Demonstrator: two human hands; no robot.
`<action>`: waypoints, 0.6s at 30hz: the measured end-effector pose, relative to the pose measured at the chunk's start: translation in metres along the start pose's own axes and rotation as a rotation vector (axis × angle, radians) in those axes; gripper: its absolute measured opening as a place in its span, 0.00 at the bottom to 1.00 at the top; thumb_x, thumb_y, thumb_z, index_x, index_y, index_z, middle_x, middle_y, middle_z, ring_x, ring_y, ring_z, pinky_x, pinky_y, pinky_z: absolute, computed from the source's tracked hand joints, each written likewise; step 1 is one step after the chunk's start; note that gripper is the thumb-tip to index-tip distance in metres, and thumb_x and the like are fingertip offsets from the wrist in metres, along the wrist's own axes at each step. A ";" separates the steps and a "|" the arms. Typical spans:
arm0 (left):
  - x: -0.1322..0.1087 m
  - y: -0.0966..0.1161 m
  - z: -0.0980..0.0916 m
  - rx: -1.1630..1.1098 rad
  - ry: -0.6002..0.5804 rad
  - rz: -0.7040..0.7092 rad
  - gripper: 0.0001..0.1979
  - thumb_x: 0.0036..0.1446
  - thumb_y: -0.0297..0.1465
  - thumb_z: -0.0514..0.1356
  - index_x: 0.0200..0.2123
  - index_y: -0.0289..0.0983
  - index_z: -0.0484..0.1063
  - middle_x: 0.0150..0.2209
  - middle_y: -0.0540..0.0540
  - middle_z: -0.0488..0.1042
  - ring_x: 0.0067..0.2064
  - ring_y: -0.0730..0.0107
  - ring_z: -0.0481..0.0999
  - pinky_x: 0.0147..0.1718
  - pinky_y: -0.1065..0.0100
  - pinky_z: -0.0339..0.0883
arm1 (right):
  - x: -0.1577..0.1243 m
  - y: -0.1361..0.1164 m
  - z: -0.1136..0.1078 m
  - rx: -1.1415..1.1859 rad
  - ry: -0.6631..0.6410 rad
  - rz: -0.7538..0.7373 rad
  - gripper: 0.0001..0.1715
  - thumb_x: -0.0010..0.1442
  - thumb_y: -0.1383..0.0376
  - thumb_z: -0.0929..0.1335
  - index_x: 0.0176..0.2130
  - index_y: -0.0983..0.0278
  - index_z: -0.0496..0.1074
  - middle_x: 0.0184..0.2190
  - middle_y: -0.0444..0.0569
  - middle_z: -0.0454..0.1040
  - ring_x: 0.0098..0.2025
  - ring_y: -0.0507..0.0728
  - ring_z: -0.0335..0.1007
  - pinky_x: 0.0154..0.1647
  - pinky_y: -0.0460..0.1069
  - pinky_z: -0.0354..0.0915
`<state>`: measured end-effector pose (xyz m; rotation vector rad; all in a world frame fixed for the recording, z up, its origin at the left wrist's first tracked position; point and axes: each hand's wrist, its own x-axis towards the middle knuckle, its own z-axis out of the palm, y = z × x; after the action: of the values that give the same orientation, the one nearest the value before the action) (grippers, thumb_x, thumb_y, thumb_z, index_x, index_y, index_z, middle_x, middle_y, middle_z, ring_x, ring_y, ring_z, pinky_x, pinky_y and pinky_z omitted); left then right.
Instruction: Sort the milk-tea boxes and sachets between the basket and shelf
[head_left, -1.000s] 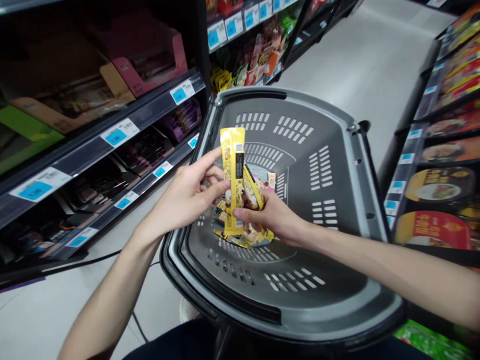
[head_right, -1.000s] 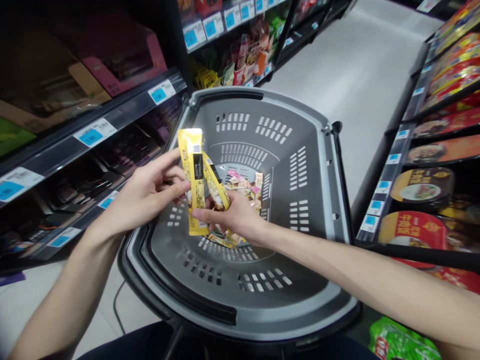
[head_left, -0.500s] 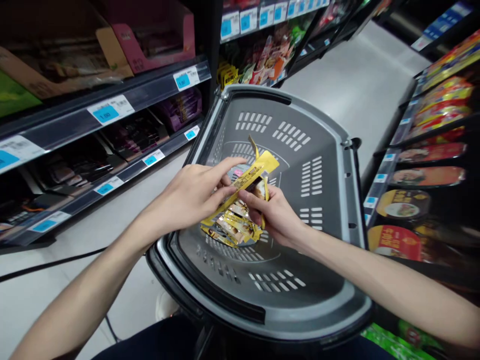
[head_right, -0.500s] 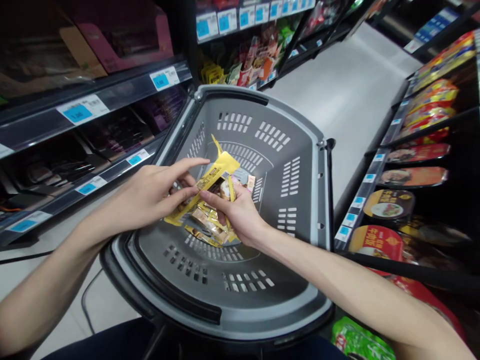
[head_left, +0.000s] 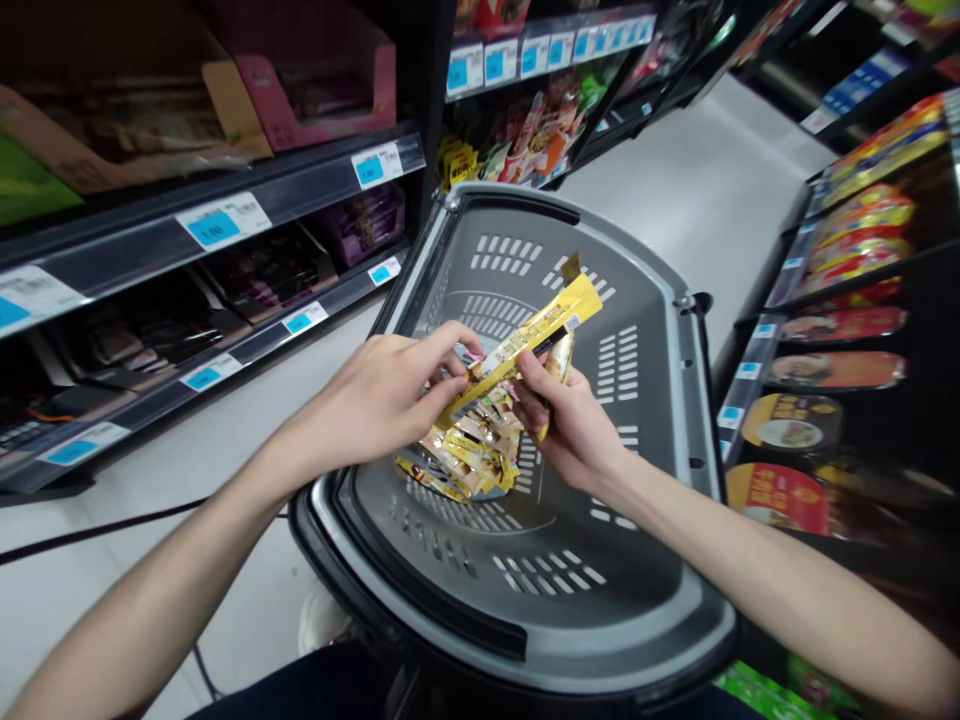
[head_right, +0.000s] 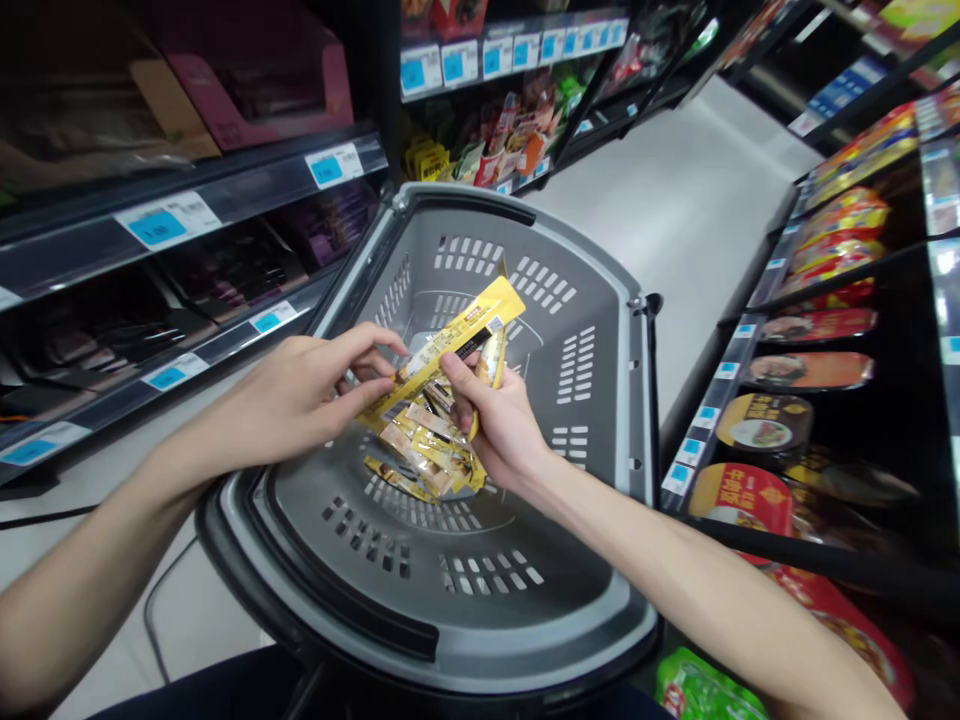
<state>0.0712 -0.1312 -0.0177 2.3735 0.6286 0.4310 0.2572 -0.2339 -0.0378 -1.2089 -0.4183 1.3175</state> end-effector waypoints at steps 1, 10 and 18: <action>0.000 0.001 -0.001 -0.016 0.003 -0.005 0.12 0.65 0.30 0.56 0.52 0.42 0.68 0.38 0.52 0.81 0.37 0.68 0.81 0.36 0.69 0.67 | 0.000 0.000 0.000 -0.001 0.000 -0.001 0.28 0.51 0.56 0.82 0.30 0.61 0.62 0.11 0.34 0.60 0.14 0.44 0.48 0.18 0.41 0.48; -0.002 0.002 0.003 -0.079 0.052 -0.005 0.13 0.61 0.25 0.58 0.49 0.41 0.69 0.35 0.54 0.81 0.34 0.72 0.80 0.35 0.71 0.67 | -0.004 -0.008 0.005 -0.089 0.017 0.000 0.27 0.47 0.54 0.82 0.29 0.61 0.65 0.13 0.34 0.58 0.16 0.45 0.46 0.19 0.44 0.45; -0.006 0.013 0.000 -0.053 0.011 0.097 0.07 0.63 0.31 0.60 0.45 0.40 0.72 0.43 0.49 0.81 0.45 0.69 0.81 0.46 0.70 0.73 | -0.001 -0.009 -0.021 -0.193 -0.153 -0.011 0.25 0.48 0.54 0.79 0.16 0.57 0.64 0.10 0.43 0.52 0.15 0.47 0.49 0.21 0.57 0.47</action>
<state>0.0703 -0.1433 -0.0107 2.3589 0.5027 0.4974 0.2788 -0.2424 -0.0384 -1.2667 -0.6737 1.3894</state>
